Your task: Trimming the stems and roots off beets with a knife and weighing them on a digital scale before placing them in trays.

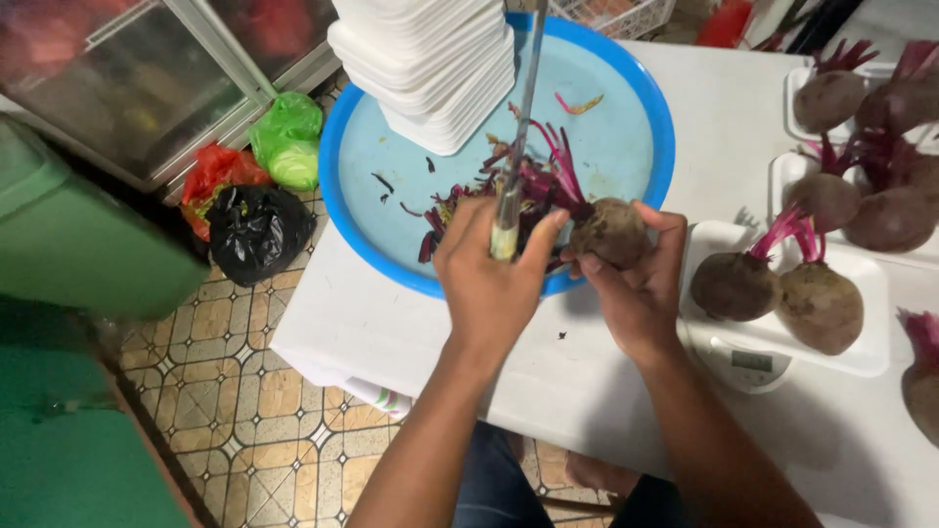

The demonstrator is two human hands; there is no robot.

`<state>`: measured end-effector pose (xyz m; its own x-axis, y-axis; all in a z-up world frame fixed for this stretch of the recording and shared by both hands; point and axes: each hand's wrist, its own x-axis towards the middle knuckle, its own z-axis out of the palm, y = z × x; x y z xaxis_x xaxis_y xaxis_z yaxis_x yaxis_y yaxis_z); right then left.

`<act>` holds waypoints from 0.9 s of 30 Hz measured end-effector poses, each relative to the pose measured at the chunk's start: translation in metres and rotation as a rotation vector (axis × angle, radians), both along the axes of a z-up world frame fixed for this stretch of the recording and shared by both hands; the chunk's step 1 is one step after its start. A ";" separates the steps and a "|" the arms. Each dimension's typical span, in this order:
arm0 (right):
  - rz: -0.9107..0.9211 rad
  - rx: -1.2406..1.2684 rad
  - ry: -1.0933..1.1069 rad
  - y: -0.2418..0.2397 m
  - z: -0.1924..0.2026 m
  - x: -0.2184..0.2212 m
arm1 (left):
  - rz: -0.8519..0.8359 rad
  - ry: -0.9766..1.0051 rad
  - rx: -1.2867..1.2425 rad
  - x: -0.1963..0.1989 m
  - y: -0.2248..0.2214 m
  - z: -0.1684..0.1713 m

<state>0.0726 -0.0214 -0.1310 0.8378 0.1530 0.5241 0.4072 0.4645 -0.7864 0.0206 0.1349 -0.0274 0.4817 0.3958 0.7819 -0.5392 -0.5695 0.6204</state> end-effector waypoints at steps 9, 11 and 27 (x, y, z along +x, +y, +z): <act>-0.061 -0.051 -0.018 0.002 0.017 -0.002 | -0.124 0.261 -0.230 0.037 0.010 0.005; -0.109 -0.058 -0.008 0.003 0.014 -0.002 | -0.002 0.252 -0.237 0.038 0.020 0.015; -0.095 -0.137 -0.132 0.001 0.012 -0.002 | -0.400 0.452 -0.331 0.031 0.026 0.010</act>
<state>0.0702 -0.0200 -0.1187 0.7775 0.1535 0.6099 0.5476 0.3115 -0.7766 0.0517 0.1606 -0.0175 0.8907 0.3030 0.3388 -0.3162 -0.1223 0.9408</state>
